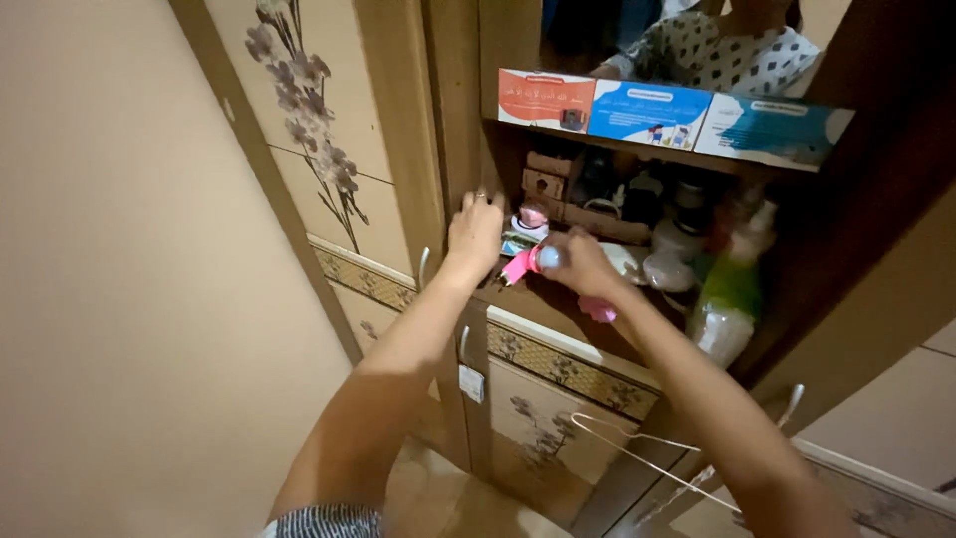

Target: Tidy a bedroom by picking up plush toys, folding a blanket, and organizing items on a vanity shelf.

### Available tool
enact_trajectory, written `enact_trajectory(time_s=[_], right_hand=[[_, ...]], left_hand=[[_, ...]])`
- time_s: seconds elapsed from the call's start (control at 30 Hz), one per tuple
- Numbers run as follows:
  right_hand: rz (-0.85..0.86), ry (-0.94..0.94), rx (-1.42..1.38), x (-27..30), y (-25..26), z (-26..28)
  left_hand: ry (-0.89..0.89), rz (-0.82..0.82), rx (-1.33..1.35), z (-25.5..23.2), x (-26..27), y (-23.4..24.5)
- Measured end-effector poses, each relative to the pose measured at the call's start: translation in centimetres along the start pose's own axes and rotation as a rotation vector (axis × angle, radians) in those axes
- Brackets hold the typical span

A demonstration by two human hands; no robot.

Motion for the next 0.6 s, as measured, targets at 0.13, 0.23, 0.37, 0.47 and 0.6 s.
enact_trajectory(time_s=[0.13, 0.23, 0.37, 0.47, 0.6], right_hand=[[0.015, -0.048, -0.098, -1.2, 5.3, 2.3], [-0.009, 0.112, -0.187, -2.4, 8.9, 5.4], [0.028, 0.22, -0.463, -4.3, 13.3, 12.1], [0.145, 0.143, -0.659, -5.5, 15.2, 17.8], [0.261, 0.327, -0.694, -10.1, 14.5, 19.4]], left_hand=[[-0.166, -0.219, 0.087, -1.2, 0.8, 2.5], [-0.22, -0.025, 0.413, -0.2, -0.6, 1.6], [-0.179, 0.546, 1.047, 2.6, -0.9, 1.0], [-0.113, 0.684, 1.222, 2.8, 2.2, 8.6], [0.16, 0.708, 1.324, 5.6, 4.8, 14.5]])
Point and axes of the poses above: each hand's wrist, its own x-axis away from the middle knuckle, its own y-axis out of the back of the hand, z = x × y, the point moved 5 cm from there along -x, towards the middle knuckle, and after that the axes turned 10 degrees about y, right-handed, at the moved point
